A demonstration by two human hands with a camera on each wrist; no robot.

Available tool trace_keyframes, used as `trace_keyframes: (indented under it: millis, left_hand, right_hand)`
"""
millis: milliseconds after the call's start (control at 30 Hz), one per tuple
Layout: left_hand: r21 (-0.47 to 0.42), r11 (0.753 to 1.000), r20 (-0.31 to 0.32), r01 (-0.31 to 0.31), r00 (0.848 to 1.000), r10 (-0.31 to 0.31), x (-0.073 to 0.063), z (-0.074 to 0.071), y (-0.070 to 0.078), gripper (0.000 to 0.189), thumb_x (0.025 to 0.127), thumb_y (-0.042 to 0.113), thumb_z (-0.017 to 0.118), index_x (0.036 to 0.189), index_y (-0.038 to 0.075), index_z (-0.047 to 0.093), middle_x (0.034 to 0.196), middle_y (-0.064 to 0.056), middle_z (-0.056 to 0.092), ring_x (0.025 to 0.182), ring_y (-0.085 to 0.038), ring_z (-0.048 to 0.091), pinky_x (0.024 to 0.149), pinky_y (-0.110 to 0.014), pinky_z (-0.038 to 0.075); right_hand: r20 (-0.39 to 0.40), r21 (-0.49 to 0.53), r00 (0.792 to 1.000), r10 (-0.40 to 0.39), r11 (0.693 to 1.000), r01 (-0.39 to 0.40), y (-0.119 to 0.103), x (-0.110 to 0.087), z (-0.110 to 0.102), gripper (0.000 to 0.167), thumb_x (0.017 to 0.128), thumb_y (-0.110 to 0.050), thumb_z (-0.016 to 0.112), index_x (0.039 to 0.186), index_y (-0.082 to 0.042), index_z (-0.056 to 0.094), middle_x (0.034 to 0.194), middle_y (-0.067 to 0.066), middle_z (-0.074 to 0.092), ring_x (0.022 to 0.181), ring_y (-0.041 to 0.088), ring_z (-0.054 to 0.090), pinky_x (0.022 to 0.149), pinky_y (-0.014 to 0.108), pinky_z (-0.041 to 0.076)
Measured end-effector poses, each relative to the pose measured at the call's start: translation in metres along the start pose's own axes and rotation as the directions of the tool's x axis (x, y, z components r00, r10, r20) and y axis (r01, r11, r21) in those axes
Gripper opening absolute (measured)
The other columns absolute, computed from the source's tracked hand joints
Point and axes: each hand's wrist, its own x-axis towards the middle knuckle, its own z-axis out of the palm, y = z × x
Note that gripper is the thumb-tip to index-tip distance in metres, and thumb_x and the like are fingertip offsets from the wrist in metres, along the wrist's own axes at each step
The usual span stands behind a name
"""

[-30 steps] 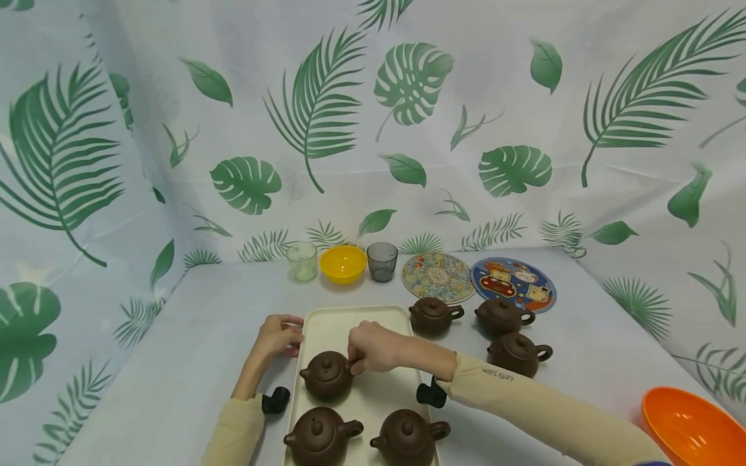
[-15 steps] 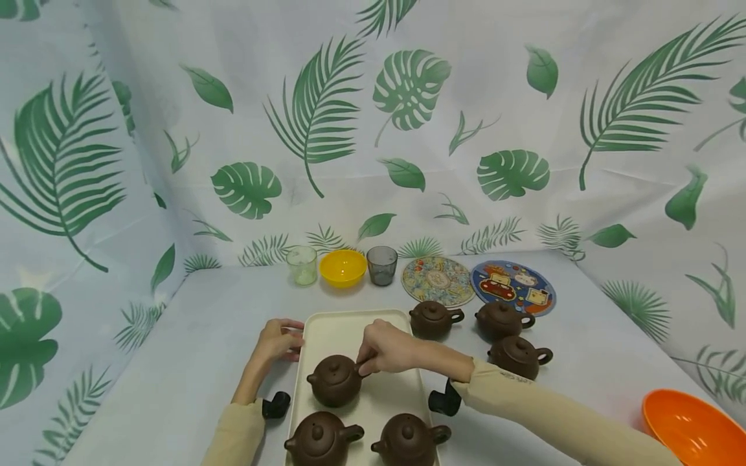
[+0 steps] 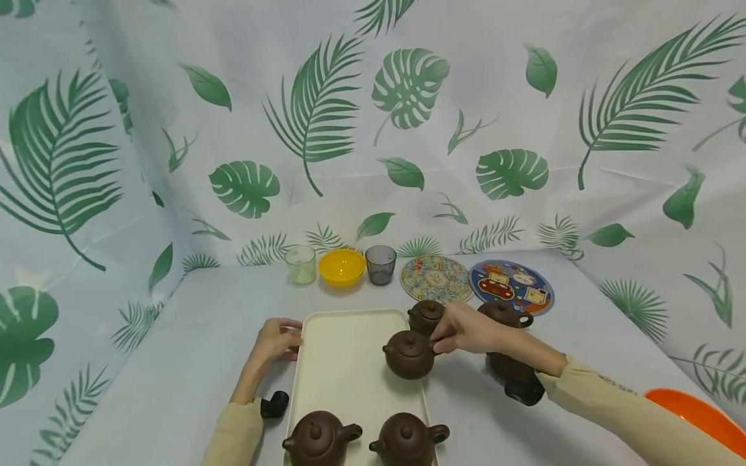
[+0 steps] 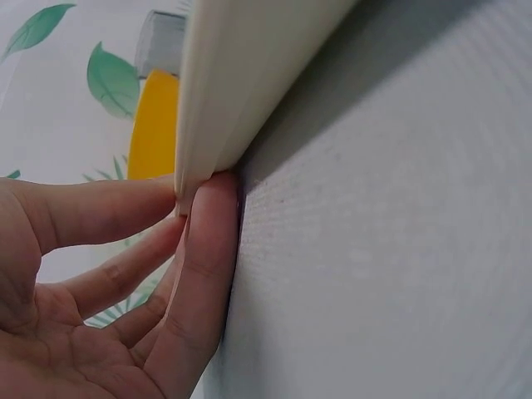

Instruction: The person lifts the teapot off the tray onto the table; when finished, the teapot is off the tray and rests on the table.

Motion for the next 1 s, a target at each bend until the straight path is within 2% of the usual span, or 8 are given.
trace_keyframes:
  millis: [33, 167, 367, 533, 633, 800, 1000]
  left_hand:
    - [0.0, 1.0, 0.003, -0.004, 1.0, 0.004, 0.0, 0.0, 0.001, 0.037, 0.078, -0.01, 0.063, 0.114, -0.011, 0.06, 0.089, -0.019, 0.065, 0.06, -0.016, 0.063, 0.05, -0.027, 0.056]
    - [-0.004, 1.0, 0.007, -0.009, 1.0, 0.009, 0.001, 0.0, 0.002, 0.037, 0.077, -0.01, 0.062, 0.115, -0.011, 0.06, 0.089, -0.02, 0.065, 0.061, -0.016, 0.063, 0.051, -0.029, 0.057]
    - [0.0, 1.0, 0.003, -0.008, 1.0, 0.008, 0.001, 0.001, 0.002, 0.037, 0.077, -0.009, 0.062, 0.114, -0.011, 0.06, 0.089, -0.019, 0.065, 0.061, -0.016, 0.063, 0.051, -0.029, 0.057]
    - [0.016, 1.0, -0.001, -0.001, 1.0, 0.001, 0.001, 0.001, 0.002, 0.037, 0.078, -0.008, 0.063, 0.115, -0.01, 0.06, 0.09, -0.019, 0.065, 0.061, -0.016, 0.063, 0.051, -0.028, 0.057]
    - [0.019, 1.0, -0.005, 0.008, 1.0, -0.008, 0.001, 0.0, 0.002, 0.036, 0.078, -0.007, 0.064, 0.114, -0.009, 0.061, 0.089, -0.018, 0.065, 0.061, -0.015, 0.063, 0.051, -0.027, 0.056]
    - [0.014, 1.0, -0.004, 0.012, 1.0, -0.012, 0.002, -0.001, 0.001, 0.036, 0.078, -0.008, 0.064, 0.114, -0.009, 0.061, 0.089, -0.017, 0.065, 0.061, -0.015, 0.063, 0.051, -0.026, 0.056]
    - [0.01, 1.0, 0.006, 0.022, 1.0, -0.022, 0.003, -0.001, -0.001, 0.037, 0.078, -0.008, 0.065, 0.115, -0.009, 0.061, 0.089, -0.016, 0.064, 0.062, -0.015, 0.063, 0.051, -0.026, 0.056]
  right_hand:
    - [-0.004, -0.005, 1.0, 0.01, 1.0, -0.01, 0.003, -0.005, -0.002, 0.01, 0.084, -0.003, 0.07, 0.091, 0.002, 0.076, 0.083, 0.008, 0.074, 0.071, 0.01, 0.069, 0.059, 0.019, 0.054]
    - [-0.012, 0.0, 0.999, 0.05, 0.999, -0.05, 0.014, -0.022, -0.007, 0.01, 0.083, -0.003, 0.071, 0.091, 0.001, 0.077, 0.08, 0.006, 0.074, 0.069, 0.005, 0.066, 0.054, 0.019, 0.051]
    - [-0.057, -0.029, 0.996, 0.072, 0.997, -0.074, 0.028, -0.034, -0.01, 0.01, 0.082, -0.003, 0.071, 0.089, 0.002, 0.077, 0.079, 0.006, 0.074, 0.07, 0.005, 0.066, 0.055, 0.02, 0.053]
    - [-0.065, -0.095, 0.998, 0.025, 0.995, -0.031, 0.035, -0.038, -0.01, 0.01, 0.082, -0.004, 0.073, 0.089, 0.002, 0.077, 0.081, 0.008, 0.074, 0.08, 0.015, 0.07, 0.064, 0.02, 0.056]
    - [-0.052, -0.118, 0.999, 0.007, 0.993, -0.013, 0.037, -0.037, -0.01, 0.009, 0.08, -0.003, 0.074, 0.088, 0.001, 0.077, 0.081, 0.007, 0.074, 0.081, 0.015, 0.07, 0.065, 0.019, 0.056]
    - [-0.018, -0.113, 0.999, 0.042, 0.993, -0.044, 0.038, -0.034, -0.012, 0.008, 0.078, -0.003, 0.076, 0.086, 0.0, 0.078, 0.08, 0.005, 0.074, 0.078, 0.011, 0.069, 0.062, 0.018, 0.055]
    - [0.0, -0.11, 0.995, 0.096, 0.989, -0.096, 0.039, -0.034, -0.012, 0.009, 0.078, -0.005, 0.077, 0.086, -0.001, 0.078, 0.081, 0.003, 0.074, 0.08, 0.01, 0.069, 0.065, 0.019, 0.057]
